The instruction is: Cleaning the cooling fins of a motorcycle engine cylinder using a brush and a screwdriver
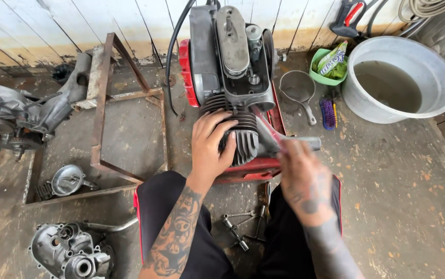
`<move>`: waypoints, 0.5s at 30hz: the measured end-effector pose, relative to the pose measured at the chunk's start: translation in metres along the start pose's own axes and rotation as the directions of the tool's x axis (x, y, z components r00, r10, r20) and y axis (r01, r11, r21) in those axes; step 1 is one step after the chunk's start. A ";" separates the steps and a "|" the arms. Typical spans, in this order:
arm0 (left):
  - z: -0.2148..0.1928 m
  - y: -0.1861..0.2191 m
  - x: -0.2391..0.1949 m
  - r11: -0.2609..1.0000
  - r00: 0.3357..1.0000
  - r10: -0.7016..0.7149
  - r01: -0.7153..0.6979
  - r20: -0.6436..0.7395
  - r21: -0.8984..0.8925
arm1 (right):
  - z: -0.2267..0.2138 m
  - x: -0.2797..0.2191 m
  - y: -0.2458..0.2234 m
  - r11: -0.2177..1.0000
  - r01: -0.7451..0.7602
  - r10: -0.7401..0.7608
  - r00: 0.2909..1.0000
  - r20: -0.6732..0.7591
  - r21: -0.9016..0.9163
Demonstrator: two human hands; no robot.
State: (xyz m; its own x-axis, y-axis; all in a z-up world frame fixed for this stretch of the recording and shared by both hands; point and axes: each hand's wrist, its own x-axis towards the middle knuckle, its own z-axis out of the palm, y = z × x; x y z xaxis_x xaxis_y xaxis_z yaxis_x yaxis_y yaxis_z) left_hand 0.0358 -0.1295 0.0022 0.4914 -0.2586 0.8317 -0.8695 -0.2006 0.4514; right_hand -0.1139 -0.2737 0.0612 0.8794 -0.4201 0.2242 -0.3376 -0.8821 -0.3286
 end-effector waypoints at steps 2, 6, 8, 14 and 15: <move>0.000 -0.001 -0.001 1.000 1.000 -0.001 0.001 -0.001 0.002 | 0.008 -0.003 0.005 0.999 0.004 -0.005 0.999 0.034 0.033; -0.002 0.002 0.002 1.000 1.000 0.005 -0.005 0.006 -0.008 | -0.016 0.007 0.026 0.996 -0.056 0.056 0.998 -0.002 0.069; -0.001 0.000 0.001 1.000 1.000 0.007 -0.006 0.007 -0.011 | -0.002 -0.001 0.008 0.998 -0.046 0.045 0.999 0.017 0.041; -0.001 -0.001 0.000 1.000 1.000 0.005 -0.005 0.010 -0.015 | -0.014 0.002 0.014 0.999 -0.028 0.027 0.999 0.032 0.046; -0.001 -0.001 0.000 1.000 1.000 0.005 -0.004 0.008 -0.014 | -0.013 0.005 0.020 0.998 -0.037 0.037 0.999 0.005 0.052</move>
State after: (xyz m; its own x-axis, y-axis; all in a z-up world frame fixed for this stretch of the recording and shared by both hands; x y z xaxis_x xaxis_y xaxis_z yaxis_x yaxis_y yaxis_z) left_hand 0.0364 -0.1283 0.0023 0.4878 -0.2667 0.8312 -0.8723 -0.1865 0.4520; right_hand -0.1208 -0.2964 0.0679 0.8682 -0.4511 0.2069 -0.3519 -0.8535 -0.3842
